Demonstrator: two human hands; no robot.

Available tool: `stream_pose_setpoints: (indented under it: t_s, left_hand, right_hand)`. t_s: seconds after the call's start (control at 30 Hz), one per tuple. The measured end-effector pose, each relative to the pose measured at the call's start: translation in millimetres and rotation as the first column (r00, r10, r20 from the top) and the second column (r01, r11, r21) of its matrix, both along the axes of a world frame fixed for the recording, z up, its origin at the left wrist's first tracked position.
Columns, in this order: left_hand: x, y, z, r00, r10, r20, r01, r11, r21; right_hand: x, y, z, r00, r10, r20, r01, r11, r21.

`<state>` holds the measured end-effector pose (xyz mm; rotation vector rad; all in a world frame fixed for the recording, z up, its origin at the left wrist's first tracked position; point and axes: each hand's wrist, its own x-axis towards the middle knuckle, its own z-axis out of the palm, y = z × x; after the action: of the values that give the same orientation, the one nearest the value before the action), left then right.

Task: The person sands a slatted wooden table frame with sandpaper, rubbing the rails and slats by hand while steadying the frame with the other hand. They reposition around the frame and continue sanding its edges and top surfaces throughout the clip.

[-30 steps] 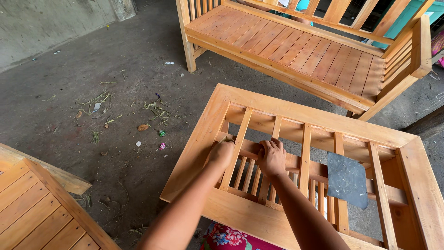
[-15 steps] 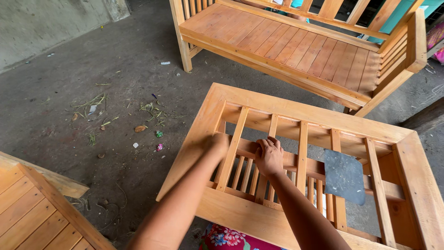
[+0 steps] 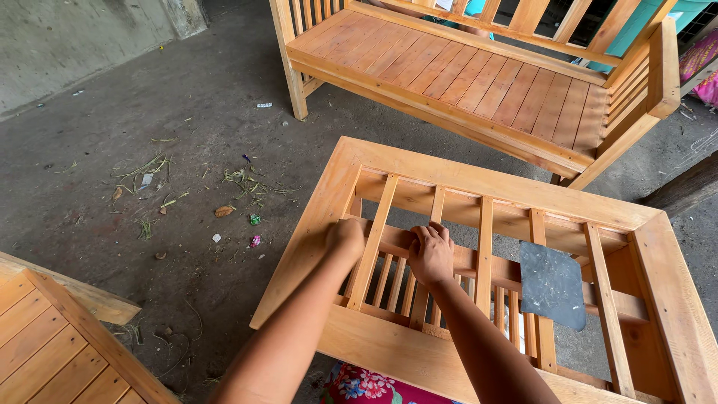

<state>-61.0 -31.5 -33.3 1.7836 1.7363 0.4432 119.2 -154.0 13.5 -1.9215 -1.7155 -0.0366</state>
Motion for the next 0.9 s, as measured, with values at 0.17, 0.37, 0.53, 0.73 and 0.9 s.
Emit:
stream_pose_setpoints:
  t_s: [0.17, 0.37, 0.53, 0.73, 0.9]
  left_hand:
    - [2.1, -31.3, 12.8, 0.949, -0.215, -0.231, 0.242, 0.965, 0.1]
    - [-52.9, -44.4, 97.2, 0.886, -0.464, -0.019, 0.459, 0.881, -0.118]
    - [-83.4, -37.4, 138.3, 0.716, -0.59, 0.372, 0.665, 0.739, -0.108]
    - [-97.8, -22.5, 85.6, 0.737, -0.436, 0.516, 0.505, 0.863, 0.008]
    - [-124.4, -6.2, 35.8, 0.979, 0.055, -0.199, 0.037, 0.903, 0.429]
  right_hand:
    - [0.3, 1.3, -3.1, 1.0, -0.005, -0.004, 0.005, 1.0, -0.021]
    - [-7.2, 6.3, 21.3, 0.997, 0.046, 0.062, -0.043, 0.998, -0.056]
    - [-40.4, 1.0, 49.2, 0.226, 0.27, -0.936, -0.506, 0.853, 0.124]
    - [-67.3, -17.9, 52.7, 0.261, 0.103, -0.96, -0.471, 0.882, -0.033]
    - [-76.0, -10.0, 40.1, 0.885, 0.119, -0.451, -0.173, 0.982, -0.081]
